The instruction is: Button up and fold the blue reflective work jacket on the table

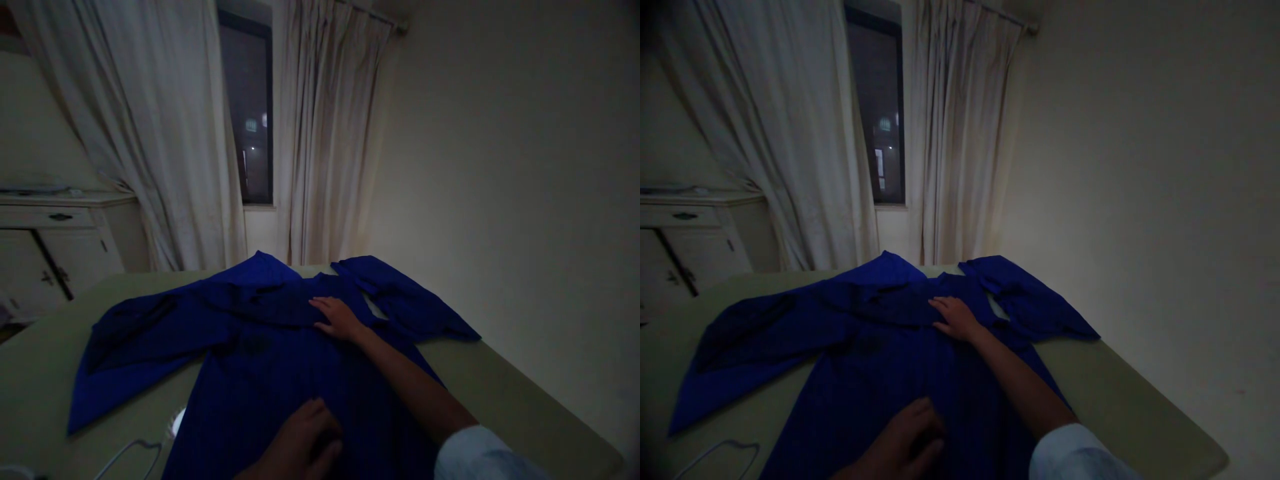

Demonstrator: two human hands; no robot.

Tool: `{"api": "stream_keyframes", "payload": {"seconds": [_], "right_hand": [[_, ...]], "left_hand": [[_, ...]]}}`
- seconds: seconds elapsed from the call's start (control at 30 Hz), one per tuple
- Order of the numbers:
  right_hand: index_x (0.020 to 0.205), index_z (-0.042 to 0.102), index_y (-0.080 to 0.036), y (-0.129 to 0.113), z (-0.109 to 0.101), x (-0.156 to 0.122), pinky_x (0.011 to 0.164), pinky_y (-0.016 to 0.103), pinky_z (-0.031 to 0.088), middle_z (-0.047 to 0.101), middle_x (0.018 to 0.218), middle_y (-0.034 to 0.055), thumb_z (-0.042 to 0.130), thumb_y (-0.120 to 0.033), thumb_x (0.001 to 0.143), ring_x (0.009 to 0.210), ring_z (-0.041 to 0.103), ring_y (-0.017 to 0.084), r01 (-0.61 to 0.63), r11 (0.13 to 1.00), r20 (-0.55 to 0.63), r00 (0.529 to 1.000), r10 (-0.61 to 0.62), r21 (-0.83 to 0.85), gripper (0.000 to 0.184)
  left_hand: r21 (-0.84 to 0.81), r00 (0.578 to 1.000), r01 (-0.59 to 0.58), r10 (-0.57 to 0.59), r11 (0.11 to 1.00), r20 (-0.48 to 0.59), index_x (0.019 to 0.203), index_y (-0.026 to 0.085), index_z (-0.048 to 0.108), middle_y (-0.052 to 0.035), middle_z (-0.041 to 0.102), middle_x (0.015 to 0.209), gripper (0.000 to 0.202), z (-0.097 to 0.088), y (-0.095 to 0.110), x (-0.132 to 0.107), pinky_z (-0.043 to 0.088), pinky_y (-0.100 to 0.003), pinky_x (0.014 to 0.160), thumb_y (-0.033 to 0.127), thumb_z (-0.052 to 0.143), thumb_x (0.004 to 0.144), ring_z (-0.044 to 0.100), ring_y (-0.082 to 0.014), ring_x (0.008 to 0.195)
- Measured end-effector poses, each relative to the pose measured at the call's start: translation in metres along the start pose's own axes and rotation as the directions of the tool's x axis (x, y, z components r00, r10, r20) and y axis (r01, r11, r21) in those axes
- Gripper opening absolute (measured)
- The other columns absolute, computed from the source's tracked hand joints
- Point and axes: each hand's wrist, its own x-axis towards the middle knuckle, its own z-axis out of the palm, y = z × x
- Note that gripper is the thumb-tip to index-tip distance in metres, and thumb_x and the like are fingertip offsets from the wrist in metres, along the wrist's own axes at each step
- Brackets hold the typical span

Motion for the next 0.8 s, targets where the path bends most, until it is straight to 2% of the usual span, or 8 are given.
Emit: {"api": "stream_keyframes", "payload": {"seconds": [0.13, 0.23, 0.33, 0.43, 0.53, 0.6, 0.73, 0.8], "right_hand": [[0.154, 0.055, -0.026, 0.029, -0.019, -0.033, 0.122, 0.053, 0.034, 0.054, 0.159, 0.0137, 0.083, -0.043, 0.082, 0.142, 0.053, 0.036, -0.169, 0.976, 0.044, 0.983, 0.176, -0.140, 0.079], [0.144, 0.066, -0.025, 0.052, -0.027, -0.063, 0.117, 0.049, 0.041, 0.067, 0.144, 0.0139, 0.065, -0.016, 0.091, 0.132, 0.063, 0.033, -0.375, 0.901, 0.063, 0.916, 0.396, -0.217, 0.055], [0.149, 0.061, -0.019, 0.065, -0.025, -0.091, 0.109, 0.047, 0.047, 0.065, 0.147, 0.0170, 0.050, -0.004, 0.089, 0.130, 0.064, 0.032, -0.483, 0.844, 0.022, 0.865, 0.502, -0.234, 0.063], [0.154, 0.056, -0.020, 0.069, -0.016, -0.111, 0.109, 0.042, 0.048, 0.059, 0.154, 0.0133, 0.045, 0.000, 0.086, 0.133, 0.062, 0.028, -0.567, 0.781, -0.044, 0.815, 0.577, -0.260, 0.072], [0.153, 0.057, -0.019, 0.071, -0.005, -0.120, 0.108, 0.036, 0.046, 0.062, 0.151, 0.0119, 0.042, 0.003, 0.086, 0.130, 0.063, 0.026, -0.631, 0.721, -0.120, 0.770, 0.626, -0.288, 0.072], [0.152, 0.057, -0.018, 0.071, -0.001, -0.122, 0.107, 0.035, 0.046, 0.063, 0.149, 0.0123, 0.043, 0.002, 0.086, 0.128, 0.063, 0.026, -0.648, 0.700, -0.141, 0.756, 0.640, -0.299, 0.071], [0.152, 0.057, -0.017, 0.070, -0.001, -0.121, 0.105, 0.035, 0.047, 0.063, 0.149, 0.0134, 0.043, 0.001, 0.089, 0.126, 0.063, 0.028, -0.666, 0.683, -0.137, 0.738, 0.660, -0.300, 0.068], [0.153, 0.057, -0.016, 0.068, -0.002, -0.121, 0.107, 0.036, 0.046, 0.061, 0.151, 0.0131, 0.041, 0.002, 0.088, 0.129, 0.062, 0.028, -0.659, 0.697, -0.119, 0.745, 0.657, -0.283, 0.069]], "left_hand": [[-0.021, 0.957, 0.197, -0.197, 0.980, -0.215, 0.125, 0.024, 0.060, -0.0084, 0.067, 0.125, 0.028, -0.069, -0.003, 0.011, 0.053, -0.039, 0.102, 0.033, 0.047, 0.102, 0.065, -0.0224, 0.114], [0.213, 0.875, 0.378, -0.273, 0.901, -0.400, 0.139, 0.017, 0.057, -0.0154, 0.063, 0.140, 0.044, -0.119, -0.047, 0.016, 0.045, -0.048, 0.115, 0.038, 0.042, 0.103, 0.059, -0.0300, 0.130], [0.407, 0.797, 0.553, -0.320, 0.727, -0.512, 0.151, 0.013, 0.049, -0.0192, 0.051, 0.158, 0.057, -0.153, -0.099, 0.011, 0.033, -0.054, 0.123, 0.040, 0.038, 0.103, 0.044, -0.0349, 0.148], [0.421, 0.750, 0.655, -0.467, 0.628, -0.469, 0.141, 0.021, 0.062, -0.0143, 0.061, 0.149, 0.051, -0.171, -0.130, 0.001, 0.023, -0.063, 0.125, 0.045, 0.042, 0.101, 0.050, -0.0365, 0.143], [0.358, 0.697, 0.714, -0.566, 0.602, -0.440, 0.112, 0.025, 0.076, -0.0094, 0.073, 0.127, 0.041, -0.187, -0.140, -0.012, 0.038, -0.054, 0.119, 0.050, 0.046, 0.099, 0.067, -0.0312, 0.120], [0.276, 0.568, 0.813, -0.596, 0.512, -0.568, 0.120, 0.020, 0.073, -0.0164, 0.067, 0.137, 0.047, -0.202, -0.142, -0.024, 0.044, -0.056, 0.113, 0.049, 0.042, 0.100, 0.063, -0.0367, 0.127], [-0.054, 0.095, 0.965, -0.536, 0.256, -0.839, 0.156, 0.001, 0.034, -0.0396, 0.025, 0.164, 0.075, -0.235, -0.153, -0.061, 0.038, -0.077, 0.106, 0.047, 0.047, 0.098, 0.030, -0.0580, 0.150], [-0.153, -0.012, 0.964, -0.536, 0.218, -0.844, 0.159, -0.001, 0.026, -0.0444, 0.031, 0.158, 0.088, -0.250, -0.161, -0.081, 0.041, -0.079, 0.100, 0.048, 0.057, 0.092, 0.038, -0.0614, 0.143]]}}
